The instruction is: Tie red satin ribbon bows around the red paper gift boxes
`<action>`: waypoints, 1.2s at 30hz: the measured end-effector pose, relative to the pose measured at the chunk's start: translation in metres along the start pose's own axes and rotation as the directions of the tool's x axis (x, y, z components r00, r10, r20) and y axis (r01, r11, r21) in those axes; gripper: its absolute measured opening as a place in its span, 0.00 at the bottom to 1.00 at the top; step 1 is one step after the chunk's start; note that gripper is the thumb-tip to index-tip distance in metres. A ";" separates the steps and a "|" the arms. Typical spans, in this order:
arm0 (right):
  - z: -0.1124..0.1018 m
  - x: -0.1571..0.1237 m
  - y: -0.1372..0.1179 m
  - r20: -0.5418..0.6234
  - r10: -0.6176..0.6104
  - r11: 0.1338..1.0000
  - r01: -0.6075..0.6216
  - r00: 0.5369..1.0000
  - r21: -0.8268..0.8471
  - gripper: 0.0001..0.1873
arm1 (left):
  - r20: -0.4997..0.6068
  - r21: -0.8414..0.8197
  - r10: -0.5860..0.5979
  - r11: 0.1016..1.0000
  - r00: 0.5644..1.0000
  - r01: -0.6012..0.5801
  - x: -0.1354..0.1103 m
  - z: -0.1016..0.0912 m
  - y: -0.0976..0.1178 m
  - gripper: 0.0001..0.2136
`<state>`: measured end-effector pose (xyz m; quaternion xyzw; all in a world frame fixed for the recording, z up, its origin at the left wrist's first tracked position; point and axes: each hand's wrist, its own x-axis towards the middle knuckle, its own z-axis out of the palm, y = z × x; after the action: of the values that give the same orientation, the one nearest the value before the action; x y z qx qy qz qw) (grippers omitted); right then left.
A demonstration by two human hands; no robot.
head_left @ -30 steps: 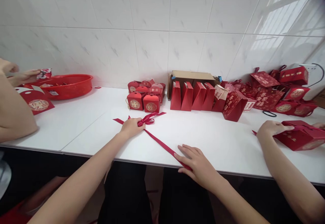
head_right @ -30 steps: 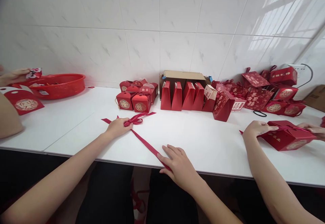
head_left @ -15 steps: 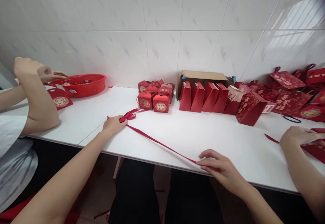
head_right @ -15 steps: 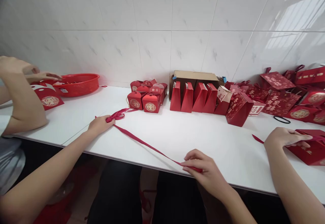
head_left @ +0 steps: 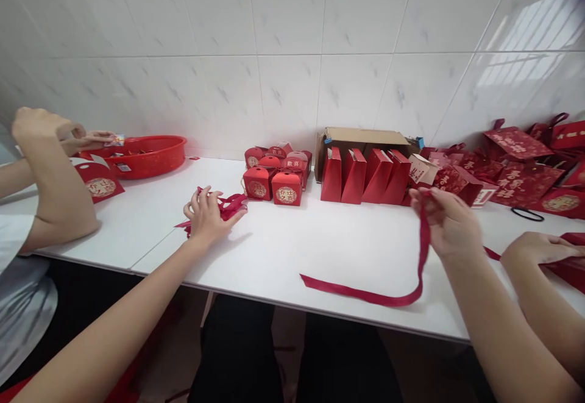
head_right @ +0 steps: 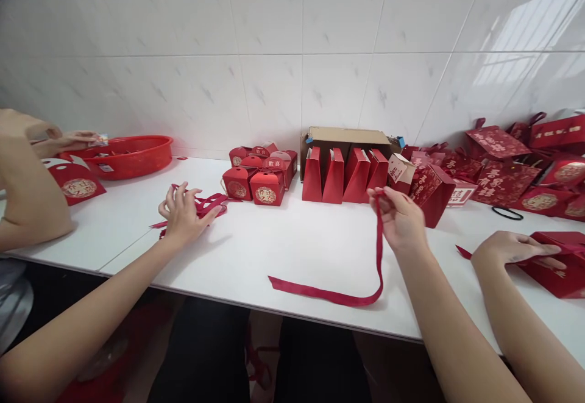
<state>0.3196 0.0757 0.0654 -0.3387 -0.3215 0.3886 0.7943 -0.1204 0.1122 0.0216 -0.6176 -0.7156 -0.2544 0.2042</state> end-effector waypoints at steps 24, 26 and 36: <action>0.006 0.025 0.069 0.329 0.461 0.881 -0.471 0.824 -0.052 0.09 | 0.213 -0.360 0.256 0.918 0.943 -0.168 0.050 0.011 0.161 0.26; 0.009 0.019 0.067 0.315 0.449 0.890 -0.451 0.836 -0.069 0.09 | 0.250 -0.521 0.424 0.817 0.871 -0.248 0.029 -0.012 0.157 0.27; 0.026 -0.029 0.049 0.681 0.428 0.895 -0.173 0.594 -0.412 0.19 | 0.345 -0.798 0.404 0.601 0.847 0.038 -0.040 -0.062 0.193 0.25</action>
<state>0.2660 0.0820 0.0345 -0.3124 -0.6156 0.5695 0.4462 0.0753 0.0635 0.0676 -0.7595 -0.4897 -0.3491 -0.2479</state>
